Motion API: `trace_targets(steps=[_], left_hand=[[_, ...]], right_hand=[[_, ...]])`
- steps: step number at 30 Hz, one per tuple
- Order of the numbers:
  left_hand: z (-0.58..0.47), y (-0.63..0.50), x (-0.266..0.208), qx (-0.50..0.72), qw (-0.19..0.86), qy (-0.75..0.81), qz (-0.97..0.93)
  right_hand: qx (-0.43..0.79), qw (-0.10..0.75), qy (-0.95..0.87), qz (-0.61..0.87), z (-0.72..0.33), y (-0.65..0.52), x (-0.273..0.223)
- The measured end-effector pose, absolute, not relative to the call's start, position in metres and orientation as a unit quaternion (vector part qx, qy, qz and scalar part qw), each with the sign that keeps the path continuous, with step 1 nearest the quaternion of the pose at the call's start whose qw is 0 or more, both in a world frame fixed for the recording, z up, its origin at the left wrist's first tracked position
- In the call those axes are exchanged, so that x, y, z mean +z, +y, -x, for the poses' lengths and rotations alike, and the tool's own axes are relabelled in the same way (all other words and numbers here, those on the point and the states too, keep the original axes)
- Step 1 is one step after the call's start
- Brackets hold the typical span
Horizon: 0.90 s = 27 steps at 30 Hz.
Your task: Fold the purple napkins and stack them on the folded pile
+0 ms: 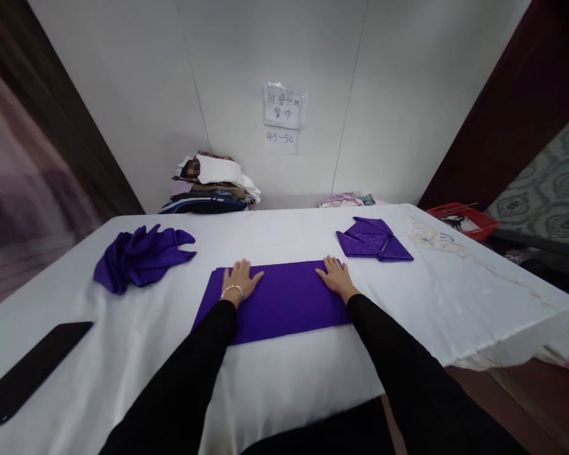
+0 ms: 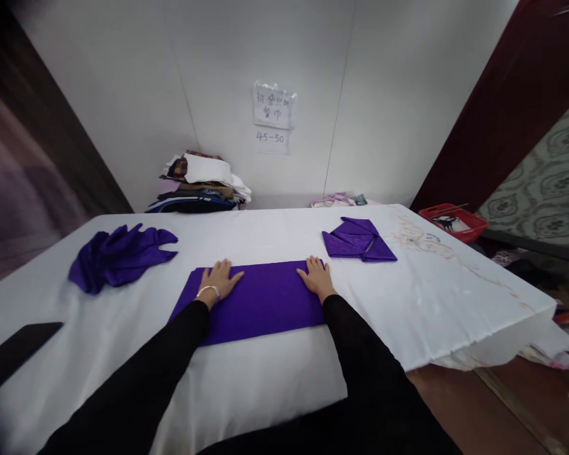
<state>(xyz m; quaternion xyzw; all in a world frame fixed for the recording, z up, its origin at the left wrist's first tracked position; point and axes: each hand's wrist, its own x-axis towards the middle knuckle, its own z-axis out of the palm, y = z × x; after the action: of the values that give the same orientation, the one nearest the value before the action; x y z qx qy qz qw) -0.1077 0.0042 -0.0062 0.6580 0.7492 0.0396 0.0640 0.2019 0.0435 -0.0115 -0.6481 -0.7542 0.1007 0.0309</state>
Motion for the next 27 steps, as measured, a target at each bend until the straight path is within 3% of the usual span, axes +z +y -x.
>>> trace_targets(steps=[5,12,17,21,27], left_hand=[[0.187,-0.016,-0.004,0.030,0.039,0.825,-0.563],[0.198,-0.041,-0.005,0.042,0.029,0.845,-0.532],[0.197,-0.041,-0.006,0.050,0.024,0.845,-0.532],[0.199,-0.042,-0.005,0.043,0.023,0.844,-0.535],[0.199,-0.042,-0.007,0.040,0.027,0.843,-0.535]], right_hand=[[0.103,0.041,-0.757,0.644,-0.203,0.043,-0.011],[0.106,0.028,-0.759,0.642,-0.185,0.038,0.003],[0.150,0.080,-0.863,0.475,-0.091,-0.002,0.005],[0.177,0.073,-0.903,0.384,-0.049,-0.020,-0.002],[0.136,0.044,-0.808,0.572,-0.151,0.023,0.001]])
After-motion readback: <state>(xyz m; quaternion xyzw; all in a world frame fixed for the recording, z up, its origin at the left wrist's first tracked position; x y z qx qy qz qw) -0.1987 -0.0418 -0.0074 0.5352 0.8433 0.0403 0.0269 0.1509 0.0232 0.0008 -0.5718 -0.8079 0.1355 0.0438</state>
